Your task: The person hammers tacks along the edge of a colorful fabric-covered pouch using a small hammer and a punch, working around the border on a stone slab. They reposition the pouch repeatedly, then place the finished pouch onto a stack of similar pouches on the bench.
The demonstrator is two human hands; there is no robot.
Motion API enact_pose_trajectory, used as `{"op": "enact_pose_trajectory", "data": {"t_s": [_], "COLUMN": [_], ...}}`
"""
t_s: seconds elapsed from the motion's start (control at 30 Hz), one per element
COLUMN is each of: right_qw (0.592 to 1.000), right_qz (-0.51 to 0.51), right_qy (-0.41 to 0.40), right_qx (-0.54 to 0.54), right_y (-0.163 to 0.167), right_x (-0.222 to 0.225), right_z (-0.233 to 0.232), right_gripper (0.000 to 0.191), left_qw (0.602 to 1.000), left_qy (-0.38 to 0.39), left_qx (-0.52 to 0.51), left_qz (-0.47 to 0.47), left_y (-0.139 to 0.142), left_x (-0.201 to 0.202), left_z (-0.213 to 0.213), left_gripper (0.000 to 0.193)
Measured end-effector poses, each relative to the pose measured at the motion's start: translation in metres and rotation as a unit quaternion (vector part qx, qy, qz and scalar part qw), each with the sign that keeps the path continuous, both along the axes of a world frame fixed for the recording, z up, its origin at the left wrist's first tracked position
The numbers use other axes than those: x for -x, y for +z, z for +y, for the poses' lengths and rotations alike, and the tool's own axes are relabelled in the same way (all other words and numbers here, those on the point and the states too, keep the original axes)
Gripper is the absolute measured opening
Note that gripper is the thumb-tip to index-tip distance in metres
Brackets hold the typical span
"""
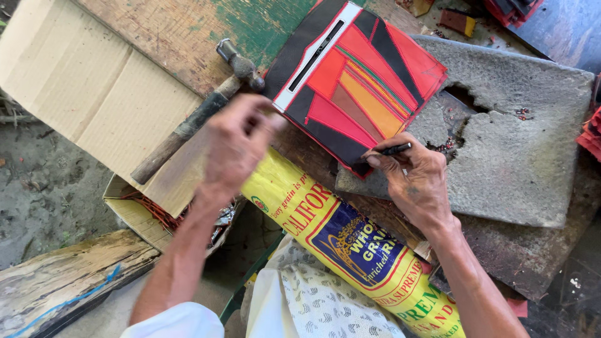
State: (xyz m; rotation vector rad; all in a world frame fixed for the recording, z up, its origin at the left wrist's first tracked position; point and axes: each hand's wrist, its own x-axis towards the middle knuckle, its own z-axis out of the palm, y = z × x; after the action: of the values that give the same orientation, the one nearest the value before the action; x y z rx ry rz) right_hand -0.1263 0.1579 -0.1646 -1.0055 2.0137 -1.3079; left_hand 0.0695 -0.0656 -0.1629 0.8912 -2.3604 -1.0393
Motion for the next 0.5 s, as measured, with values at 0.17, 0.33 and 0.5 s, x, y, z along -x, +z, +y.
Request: {"op": "enact_pose_trajectory", "data": {"t_s": [0.17,0.33,0.5], "right_qw": [1.0,0.999,0.998], "right_qz": [0.016,-0.029,-0.055], "right_qy": [0.009,0.016,0.022], "right_qx": [0.006,0.017,0.026], "right_y": [0.001,-0.001,-0.006], "right_x": [0.002,0.004,0.007], "right_z": [0.0,0.0,0.002], "right_gripper": [0.011,0.01,0.008], "left_qw": [0.917,0.935,0.952], "left_qy": [-0.005,-0.032,-0.032], "left_qx": [0.384,0.291,0.205], "left_qz": [-0.11,-0.199,-0.225], "left_y": [-0.012,-0.015,-0.006], "left_x": [-0.021,-0.021,-0.04], "left_z": [-0.051,-0.067,-0.078], "left_gripper": [0.054,0.031,0.027]}}
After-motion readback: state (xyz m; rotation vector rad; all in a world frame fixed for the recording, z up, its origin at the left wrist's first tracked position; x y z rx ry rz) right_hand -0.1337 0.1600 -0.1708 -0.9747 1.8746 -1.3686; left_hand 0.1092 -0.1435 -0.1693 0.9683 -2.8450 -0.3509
